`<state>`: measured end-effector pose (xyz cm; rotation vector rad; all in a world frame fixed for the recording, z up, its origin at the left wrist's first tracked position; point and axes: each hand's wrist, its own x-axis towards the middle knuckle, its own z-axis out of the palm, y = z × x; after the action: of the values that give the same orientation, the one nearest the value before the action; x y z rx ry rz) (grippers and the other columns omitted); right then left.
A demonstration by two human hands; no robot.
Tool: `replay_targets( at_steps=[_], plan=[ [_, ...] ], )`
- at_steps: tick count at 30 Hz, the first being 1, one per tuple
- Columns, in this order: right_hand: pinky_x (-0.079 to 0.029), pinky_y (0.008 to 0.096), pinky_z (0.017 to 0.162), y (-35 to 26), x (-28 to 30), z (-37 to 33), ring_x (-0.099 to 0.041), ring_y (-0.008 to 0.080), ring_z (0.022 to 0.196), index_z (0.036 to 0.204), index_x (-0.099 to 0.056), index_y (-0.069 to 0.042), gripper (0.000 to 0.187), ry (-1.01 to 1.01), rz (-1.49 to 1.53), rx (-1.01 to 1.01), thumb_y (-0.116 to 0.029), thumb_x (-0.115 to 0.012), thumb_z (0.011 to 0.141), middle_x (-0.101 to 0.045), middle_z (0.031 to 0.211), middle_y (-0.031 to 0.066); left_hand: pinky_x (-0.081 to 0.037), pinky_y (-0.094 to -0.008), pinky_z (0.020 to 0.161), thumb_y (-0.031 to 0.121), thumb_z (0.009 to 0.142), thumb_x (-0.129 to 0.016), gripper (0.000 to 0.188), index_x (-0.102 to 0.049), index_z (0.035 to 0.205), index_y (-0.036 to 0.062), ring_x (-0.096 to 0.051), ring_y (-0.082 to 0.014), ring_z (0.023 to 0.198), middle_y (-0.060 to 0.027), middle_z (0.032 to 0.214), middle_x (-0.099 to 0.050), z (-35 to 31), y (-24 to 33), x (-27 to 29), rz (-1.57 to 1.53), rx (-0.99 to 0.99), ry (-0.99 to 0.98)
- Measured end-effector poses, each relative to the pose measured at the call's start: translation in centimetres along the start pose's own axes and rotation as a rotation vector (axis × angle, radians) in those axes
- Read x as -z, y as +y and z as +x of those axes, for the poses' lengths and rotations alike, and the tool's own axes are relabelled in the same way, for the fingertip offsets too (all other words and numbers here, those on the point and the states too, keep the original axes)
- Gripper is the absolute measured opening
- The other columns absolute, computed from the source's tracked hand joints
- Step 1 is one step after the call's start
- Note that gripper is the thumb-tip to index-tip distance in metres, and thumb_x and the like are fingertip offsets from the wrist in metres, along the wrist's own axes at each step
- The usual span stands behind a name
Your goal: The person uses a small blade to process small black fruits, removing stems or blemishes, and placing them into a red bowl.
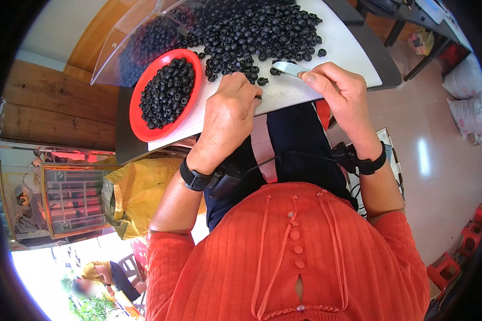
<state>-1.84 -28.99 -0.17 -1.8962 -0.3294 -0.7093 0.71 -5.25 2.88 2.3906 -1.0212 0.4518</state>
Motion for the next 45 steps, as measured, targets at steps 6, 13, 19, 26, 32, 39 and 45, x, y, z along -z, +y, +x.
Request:
replay_targets(
  at_steps=[6,13,19,26,32,39,45],
  plan=[
    [-0.033,0.0282,0.048,0.0,0.0,-0.1,-0.042,0.0098,0.05,0.078,-0.069,-0.002,0.032,0.002,-0.02,0.004,-0.029,-0.074,0.095,-0.049,0.055,0.0027,-0.05,-0.04,0.074,-0.004,0.083,-0.069,0.014,-0.07,0.098,-0.0024,-0.062,-0.0326,0.086,-0.0135,0.089,-0.06,-0.3,-0.4,-0.3,-0.135,0.044,-0.022],
    [-0.037,0.0296,0.048,-0.3,-0.1,-0.1,-0.046,0.0131,0.049,0.075,-0.067,-0.002,0.033,0.0,-0.065,0.027,-0.028,-0.074,0.094,-0.053,0.057,0.0056,-0.051,-0.0404,0.072,-0.004,0.084,-0.068,0.016,-0.07,0.099,-0.0006,-0.062,-0.0339,0.086,-0.0138,0.093,-0.061,-0.5,0.4,-1.1,0.072,-0.005,0.058],
    [-0.038,0.0302,0.049,-1.3,0.2,-0.5,-0.048,0.0139,0.05,0.077,-0.067,-0.001,0.032,-0.034,-0.061,0.014,-0.027,-0.073,0.095,-0.054,0.058,0.0064,-0.05,-0.0357,0.068,-0.005,0.084,-0.066,0.017,-0.071,0.101,-0.0017,-0.06,-0.0278,0.082,-0.0121,0.098,-0.062,-1.3,-0.4,-1.1,0.059,0.009,0.103],
    [-0.038,0.0316,0.049,-3.1,0.2,-0.5,-0.049,0.0172,0.049,0.077,-0.067,-0.002,0.032,-0.108,0.032,-0.091,-0.028,-0.074,0.094,-0.054,0.057,0.0088,-0.044,-0.0254,0.065,-0.004,0.096,-0.061,0.022,-0.07,0.116,-0.006,-0.055,-0.0142,0.071,-0.0087,0.102,-0.062,-1.7,-0.3,0.1,-1.159,0.431,0.136],
    [-0.038,0.0361,0.046,-2.6,-0.6,-0.3,-0.05,0.0229,0.045,0.074,-0.065,-0.004,0.037,-0.145,-0.11,-0.029,-0.035,-0.074,0.093,-0.054,0.055,0.0098,-0.046,-0.0238,0.068,-0.004,0.1,-0.056,0.026,-0.068,0.123,-0.0066,-0.055,-0.0131,0.075,-0.0063,0.1,-0.06,-1.9,-0.4,-0.4,-1.407,0.452,0.142],
    [-0.04,0.0383,0.046,-2.6,-1.1,-0.2,-0.055,0.0269,0.047,0.07,-0.061,-0.005,0.042,-0.133,-0.233,0.027,-0.038,-0.073,0.093,-0.057,0.055,0.0104,-0.047,-0.0262,0.069,-0.002,0.101,-0.057,0.027,-0.068,0.125,-0.005,-0.057,-0.0153,0.08,-0.0072,0.102,-0.061,-1.8,0.0,-0.6,-1.428,0.411,0.166],
    [-0.04,0.0381,0.045,-2.5,-1.1,-0.2,-0.055,0.0258,0.045,0.07,-0.061,-0.006,0.044,-0.146,-0.252,0.023,-0.04,-0.07,0.095,-0.056,0.054,0.0097,-0.048,-0.027,0.069,-0.002,0.1,-0.057,0.027,-0.068,0.125,-0.0053,-0.058,-0.0158,0.081,-0.0075,0.104,-0.061,-1.7,-0.1,-0.7,-1.429,0.368,0.169]
  ],
)
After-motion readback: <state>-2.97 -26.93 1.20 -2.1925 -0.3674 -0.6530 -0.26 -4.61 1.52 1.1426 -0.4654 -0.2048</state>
